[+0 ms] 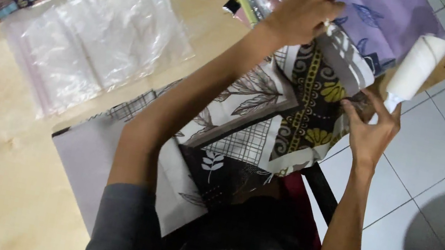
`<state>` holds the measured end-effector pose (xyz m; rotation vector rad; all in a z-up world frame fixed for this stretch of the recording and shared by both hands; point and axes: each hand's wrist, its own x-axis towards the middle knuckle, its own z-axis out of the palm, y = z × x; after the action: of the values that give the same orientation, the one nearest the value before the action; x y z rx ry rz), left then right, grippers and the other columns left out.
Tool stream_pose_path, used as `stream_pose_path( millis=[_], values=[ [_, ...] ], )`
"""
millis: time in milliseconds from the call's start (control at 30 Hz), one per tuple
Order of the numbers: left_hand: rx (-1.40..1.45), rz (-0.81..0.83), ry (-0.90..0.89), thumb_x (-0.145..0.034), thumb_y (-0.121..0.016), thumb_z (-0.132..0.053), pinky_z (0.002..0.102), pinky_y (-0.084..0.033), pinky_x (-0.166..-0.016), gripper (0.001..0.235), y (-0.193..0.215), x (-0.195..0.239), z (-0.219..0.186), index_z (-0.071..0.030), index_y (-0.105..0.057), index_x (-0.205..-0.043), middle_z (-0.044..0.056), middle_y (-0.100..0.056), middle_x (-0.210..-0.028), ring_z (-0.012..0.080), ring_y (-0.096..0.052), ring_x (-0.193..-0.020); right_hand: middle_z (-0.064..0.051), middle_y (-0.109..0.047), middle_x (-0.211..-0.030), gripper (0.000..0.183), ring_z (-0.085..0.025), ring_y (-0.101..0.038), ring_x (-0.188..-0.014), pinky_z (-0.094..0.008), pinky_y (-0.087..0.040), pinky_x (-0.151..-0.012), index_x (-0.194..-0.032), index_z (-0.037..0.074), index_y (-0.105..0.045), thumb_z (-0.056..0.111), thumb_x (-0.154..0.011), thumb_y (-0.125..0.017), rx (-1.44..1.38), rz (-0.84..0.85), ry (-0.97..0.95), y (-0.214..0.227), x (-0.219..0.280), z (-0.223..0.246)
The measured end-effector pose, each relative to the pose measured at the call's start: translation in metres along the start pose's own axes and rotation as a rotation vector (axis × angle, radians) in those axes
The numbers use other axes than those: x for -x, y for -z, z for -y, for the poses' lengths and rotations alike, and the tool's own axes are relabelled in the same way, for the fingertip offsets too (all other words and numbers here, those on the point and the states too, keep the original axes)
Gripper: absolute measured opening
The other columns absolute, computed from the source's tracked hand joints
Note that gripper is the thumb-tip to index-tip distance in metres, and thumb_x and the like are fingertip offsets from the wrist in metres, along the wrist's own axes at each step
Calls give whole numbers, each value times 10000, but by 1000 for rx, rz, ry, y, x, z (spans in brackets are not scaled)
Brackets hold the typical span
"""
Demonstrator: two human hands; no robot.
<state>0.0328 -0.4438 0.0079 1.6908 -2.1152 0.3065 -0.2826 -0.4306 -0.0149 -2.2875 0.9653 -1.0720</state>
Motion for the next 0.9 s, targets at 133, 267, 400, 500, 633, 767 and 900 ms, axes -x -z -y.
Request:
stream_pose_path(
  millis=[133, 267, 400, 500, 633, 767, 900],
  values=[
    [139, -10, -29, -873, -752, 41, 536, -603, -907, 219, 40, 8, -4, -42, -686, -1065, 133, -730, -1168, 358, -648, -1129, -153, -528, -1181, 322, -276, -562, -1014, -403, -536, -840, -1181, 26, -783, 91, -905, -936, -42, 25, -61, 2, -1, 1],
    [271, -11, 18, -967, -665, 30, 508, -609, -697, 119, 43, 14, 7, -61, -589, -979, 182, -619, -1047, 398, -707, -890, -143, -542, -1235, 171, -148, -487, -688, -318, -487, -722, -1050, 41, -786, -33, -933, -887, -123, 39, -78, -1, 4, -1],
    [306, -95, -29, -987, -682, 10, 490, -538, -698, 112, 60, 13, 5, -48, -586, -996, 156, -613, -1089, 362, -641, -1020, -97, -508, -1138, 97, -255, -499, -1088, -393, -457, -941, -1054, 31, -752, -11, -1007, -826, -189, -37, -83, -6, 10, -14],
    [342, -183, -147, -997, -610, 71, 400, -334, -679, 163, 60, 9, 16, -50, -502, -981, 124, -500, -955, 269, -477, -819, -133, -532, -1177, 74, -306, -496, -1126, -430, -418, -963, -1060, 19, -723, -43, -1026, -743, -186, -53, -23, 3, 3, -25],
    [448, -100, -137, -1041, -556, 50, 365, -288, -599, 132, 56, 10, 21, -68, -506, -1007, 97, -480, -830, 200, -410, -648, -118, -548, -1110, 92, -278, -499, -1043, -456, -400, -990, -1038, 8, -687, -53, -1014, -751, -177, 22, -11, 16, -19, -32],
    [424, -11, -6, -1057, -539, -15, 381, -343, -587, 91, 55, 6, 16, -88, -486, -1071, 112, -503, -905, 220, -482, -683, -132, -530, -1106, 61, -264, -525, -984, -397, -415, -911, -1003, -6, -682, -65, -1009, -670, -173, 27, -7, 14, -33, -32],
    [349, 4, 86, -1014, -586, -26, 438, -389, -594, 125, 42, 8, 15, -85, -479, -1041, 133, -546, -933, 279, -552, -759, -115, -546, -1109, 79, -231, -536, -1000, -352, -426, -874, -973, 2, -684, -76, -981, -671, -201, -31, -63, 6, -31, -27]
  ],
)
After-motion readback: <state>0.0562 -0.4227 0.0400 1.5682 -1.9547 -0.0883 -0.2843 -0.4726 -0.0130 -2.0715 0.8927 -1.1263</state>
